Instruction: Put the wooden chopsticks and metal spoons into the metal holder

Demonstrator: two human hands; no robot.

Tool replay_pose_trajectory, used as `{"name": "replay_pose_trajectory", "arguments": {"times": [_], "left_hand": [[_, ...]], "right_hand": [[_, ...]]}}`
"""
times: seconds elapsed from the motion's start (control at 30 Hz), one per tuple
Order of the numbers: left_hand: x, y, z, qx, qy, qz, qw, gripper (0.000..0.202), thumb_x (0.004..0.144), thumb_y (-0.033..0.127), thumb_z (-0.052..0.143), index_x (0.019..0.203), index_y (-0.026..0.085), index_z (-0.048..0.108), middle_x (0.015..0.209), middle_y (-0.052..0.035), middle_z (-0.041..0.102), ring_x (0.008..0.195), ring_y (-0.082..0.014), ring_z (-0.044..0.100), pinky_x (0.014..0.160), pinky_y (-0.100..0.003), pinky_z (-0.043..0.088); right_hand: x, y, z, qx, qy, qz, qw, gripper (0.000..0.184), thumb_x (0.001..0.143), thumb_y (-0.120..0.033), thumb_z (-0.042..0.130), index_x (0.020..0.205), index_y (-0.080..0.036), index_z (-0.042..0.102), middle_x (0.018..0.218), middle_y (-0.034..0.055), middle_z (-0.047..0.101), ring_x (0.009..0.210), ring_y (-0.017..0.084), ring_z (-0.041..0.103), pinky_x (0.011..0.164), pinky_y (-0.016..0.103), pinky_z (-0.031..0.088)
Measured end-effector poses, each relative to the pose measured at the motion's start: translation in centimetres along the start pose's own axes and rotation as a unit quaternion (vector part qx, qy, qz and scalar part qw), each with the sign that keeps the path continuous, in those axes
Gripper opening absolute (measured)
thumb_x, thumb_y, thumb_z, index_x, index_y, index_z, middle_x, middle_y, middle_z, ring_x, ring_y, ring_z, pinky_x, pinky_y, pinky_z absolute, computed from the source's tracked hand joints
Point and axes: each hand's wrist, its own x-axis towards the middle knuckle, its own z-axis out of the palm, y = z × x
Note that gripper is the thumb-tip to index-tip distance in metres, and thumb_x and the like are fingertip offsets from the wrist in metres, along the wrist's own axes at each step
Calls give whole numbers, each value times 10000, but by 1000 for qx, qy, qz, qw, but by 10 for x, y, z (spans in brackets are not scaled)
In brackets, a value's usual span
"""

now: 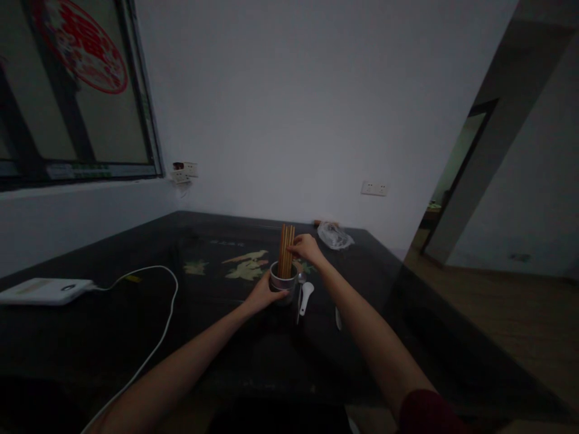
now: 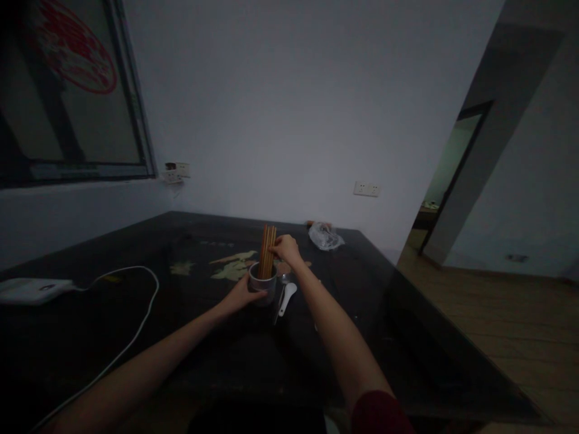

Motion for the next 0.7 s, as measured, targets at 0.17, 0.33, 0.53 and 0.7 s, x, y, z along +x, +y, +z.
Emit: {"name": "replay_pose_trajectory", "arguments": {"times": [0.17,0.33,0.53,0.7], "left_hand": [[0,-1,0,-1,-7,5,1000,786,605,296,785,1277,137,409,1293,-158,533,1205,-285,501,1049,-445,358],[0,0,-1,-11,-14,1,1000,795,604,287,790,1287,153,407,1303,-152,529,1213,-281,498,1055,-449,353],[-2,4,-3,-4,-22,-20,1000,793,620,302,786,1300,171,400,1327,-139,512,1237,-278,478,1073,-454,334],[-2,5,-4,-16,-31,-17,999,850,603,294,800,1328,170,376,1339,-147,500,1253,-284,461,1086,-462,312]], "right_hand": [[0,-1,1,31,-19,24,999,121,713,-216,735,786,-136,682,637,34,704,540,135,670,516,176,504],[-1,-2,1,73,-45,21,996,85,714,-186,731,729,-123,676,637,33,693,518,123,652,493,172,502],[-8,3,-2,133,-50,6,990,240,672,-248,778,830,-96,682,668,47,703,543,132,653,512,190,522],[-15,10,-15,129,-27,-18,991,328,710,-283,749,970,-100,668,755,64,718,577,112,647,538,186,518]]}}
